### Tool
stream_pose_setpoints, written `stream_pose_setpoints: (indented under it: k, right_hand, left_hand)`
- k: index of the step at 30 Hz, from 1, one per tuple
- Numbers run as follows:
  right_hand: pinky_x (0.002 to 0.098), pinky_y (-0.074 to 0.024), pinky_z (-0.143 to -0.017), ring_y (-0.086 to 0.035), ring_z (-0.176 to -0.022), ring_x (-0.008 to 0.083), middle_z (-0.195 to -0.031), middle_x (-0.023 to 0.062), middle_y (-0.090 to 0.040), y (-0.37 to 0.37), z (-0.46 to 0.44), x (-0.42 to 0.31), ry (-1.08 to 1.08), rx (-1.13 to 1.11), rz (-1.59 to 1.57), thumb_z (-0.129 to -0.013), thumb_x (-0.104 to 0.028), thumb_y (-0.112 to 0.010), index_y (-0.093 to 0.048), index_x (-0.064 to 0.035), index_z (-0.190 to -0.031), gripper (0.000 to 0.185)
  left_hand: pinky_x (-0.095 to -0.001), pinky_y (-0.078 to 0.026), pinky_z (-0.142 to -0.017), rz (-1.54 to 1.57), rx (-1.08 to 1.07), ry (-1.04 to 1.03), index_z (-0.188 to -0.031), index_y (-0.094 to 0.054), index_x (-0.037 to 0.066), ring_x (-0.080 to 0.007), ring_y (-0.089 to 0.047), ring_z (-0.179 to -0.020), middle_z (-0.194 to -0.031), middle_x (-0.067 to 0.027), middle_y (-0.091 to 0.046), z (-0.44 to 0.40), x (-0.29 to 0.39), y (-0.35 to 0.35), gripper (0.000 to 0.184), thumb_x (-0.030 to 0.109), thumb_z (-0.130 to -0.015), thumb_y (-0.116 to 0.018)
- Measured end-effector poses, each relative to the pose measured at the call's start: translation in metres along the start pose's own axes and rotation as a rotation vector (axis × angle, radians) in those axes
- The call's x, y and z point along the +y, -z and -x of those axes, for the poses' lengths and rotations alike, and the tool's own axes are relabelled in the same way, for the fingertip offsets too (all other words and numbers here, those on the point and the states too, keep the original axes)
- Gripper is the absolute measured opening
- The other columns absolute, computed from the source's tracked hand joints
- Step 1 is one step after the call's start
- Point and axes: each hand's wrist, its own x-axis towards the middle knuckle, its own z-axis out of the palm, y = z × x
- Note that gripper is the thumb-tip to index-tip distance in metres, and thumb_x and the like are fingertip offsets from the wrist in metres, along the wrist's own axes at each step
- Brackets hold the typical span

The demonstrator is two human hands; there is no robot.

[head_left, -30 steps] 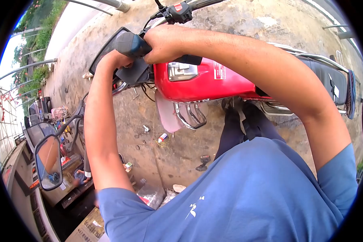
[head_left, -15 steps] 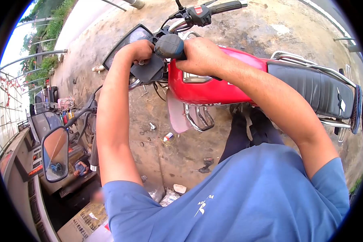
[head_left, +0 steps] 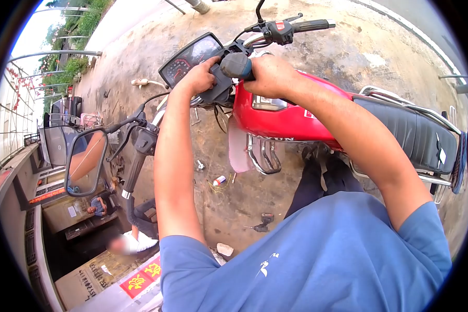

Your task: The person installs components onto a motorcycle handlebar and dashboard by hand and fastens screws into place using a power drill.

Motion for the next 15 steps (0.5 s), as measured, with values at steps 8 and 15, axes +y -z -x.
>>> stream_pose_setpoints:
  k: [8,15]
  right_hand:
    - [0.0465,-0.0568,-0.086,-0.072,-0.093,0.0387,-0.094,0.0238,-0.073,-0.008,-0.024,-0.014,0.024,-0.032,0.073,-0.075,-0.036,-0.073,-0.076,-0.0009,-0.092,0.039]
    - [0.0448,-0.0576,-0.083,-0.072,-0.092,0.0391,-0.093,0.0259,-0.072,0.013,-0.034,-0.039,-0.025,-0.125,0.188,-0.073,-0.029,-0.075,-0.075,0.0019,-0.093,0.037]
  left_hand:
    - [-0.0406,-0.049,-0.104,-0.048,0.604,-0.135,-0.141,-0.056,0.002,-0.0354,-0.064,-0.117,-0.125,-0.0187,-0.069,0.074,-0.032,-0.077,0.057,0.001,-0.084,-0.053]
    - [-0.0500,-0.035,-0.119,-0.266,0.789,-0.262,-0.117,-0.071,0.000,-0.0381,-0.038,-0.148,-0.153,-0.0224,-0.048,0.090,-0.047,-0.145,0.039,0.001,-0.079,-0.062]
